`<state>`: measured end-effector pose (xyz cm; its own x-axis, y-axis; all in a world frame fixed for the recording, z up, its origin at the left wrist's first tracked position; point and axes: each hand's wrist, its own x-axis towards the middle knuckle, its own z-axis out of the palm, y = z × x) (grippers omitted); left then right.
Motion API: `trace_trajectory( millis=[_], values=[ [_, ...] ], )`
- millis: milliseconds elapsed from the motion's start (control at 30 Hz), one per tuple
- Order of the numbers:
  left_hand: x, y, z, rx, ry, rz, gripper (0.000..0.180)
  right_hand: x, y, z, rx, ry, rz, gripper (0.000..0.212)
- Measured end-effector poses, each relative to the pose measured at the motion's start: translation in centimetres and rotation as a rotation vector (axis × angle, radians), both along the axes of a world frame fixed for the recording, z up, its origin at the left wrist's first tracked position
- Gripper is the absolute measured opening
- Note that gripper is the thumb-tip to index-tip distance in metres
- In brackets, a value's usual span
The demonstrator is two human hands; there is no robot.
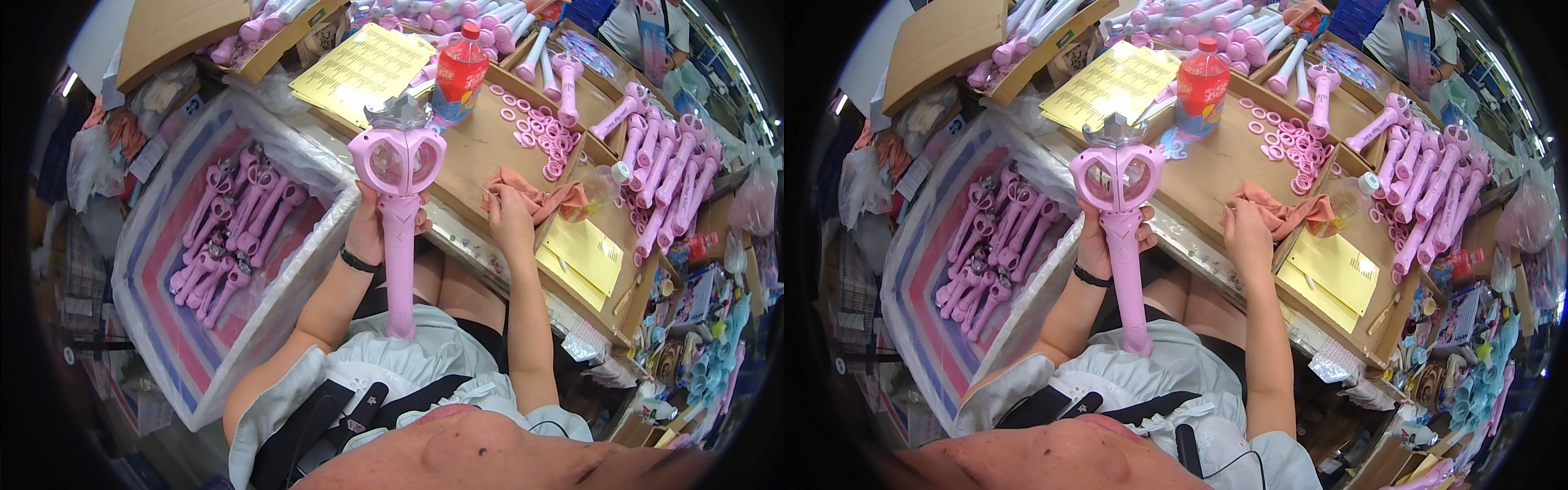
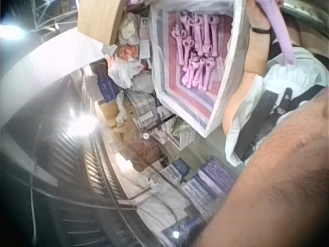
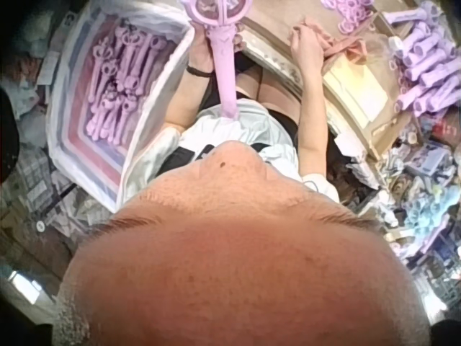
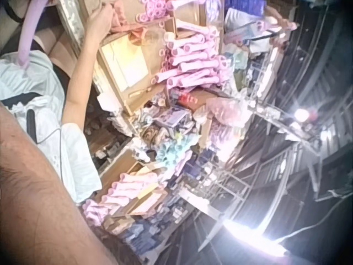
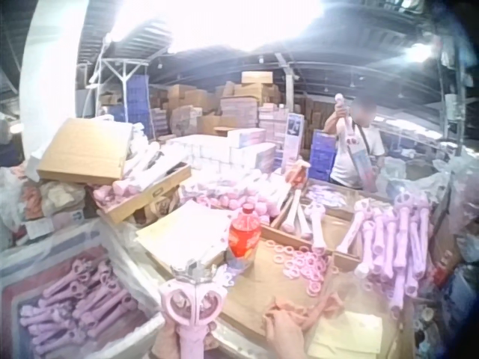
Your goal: The person assembles pink light sticks by attaching a clear plastic top to the handle, wiping the surface with a cloth, and using a small brush to clean crevices. They handle multiple light sticks one at a time, placing finished units into a plastic-lined bin.
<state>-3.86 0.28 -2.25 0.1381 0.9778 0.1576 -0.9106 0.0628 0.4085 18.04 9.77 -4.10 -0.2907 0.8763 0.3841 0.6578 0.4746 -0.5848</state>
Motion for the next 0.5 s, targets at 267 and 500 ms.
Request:
trace_trajectory(
  millis=[267, 500],
  values=[
    [-0.04, -0.32, 0.28, -0.009, 0.023, 0.051, 0.080, -0.06, -0.10, 0.05, -0.013, -0.004, -0.016, 0.019],
    [0.06, -0.26, 0.27, 0.011, 0.026, 0.086, 0.074, 0.02, -0.20, 0.28, -0.028, -0.012, -0.023, 0.020]
  ],
)
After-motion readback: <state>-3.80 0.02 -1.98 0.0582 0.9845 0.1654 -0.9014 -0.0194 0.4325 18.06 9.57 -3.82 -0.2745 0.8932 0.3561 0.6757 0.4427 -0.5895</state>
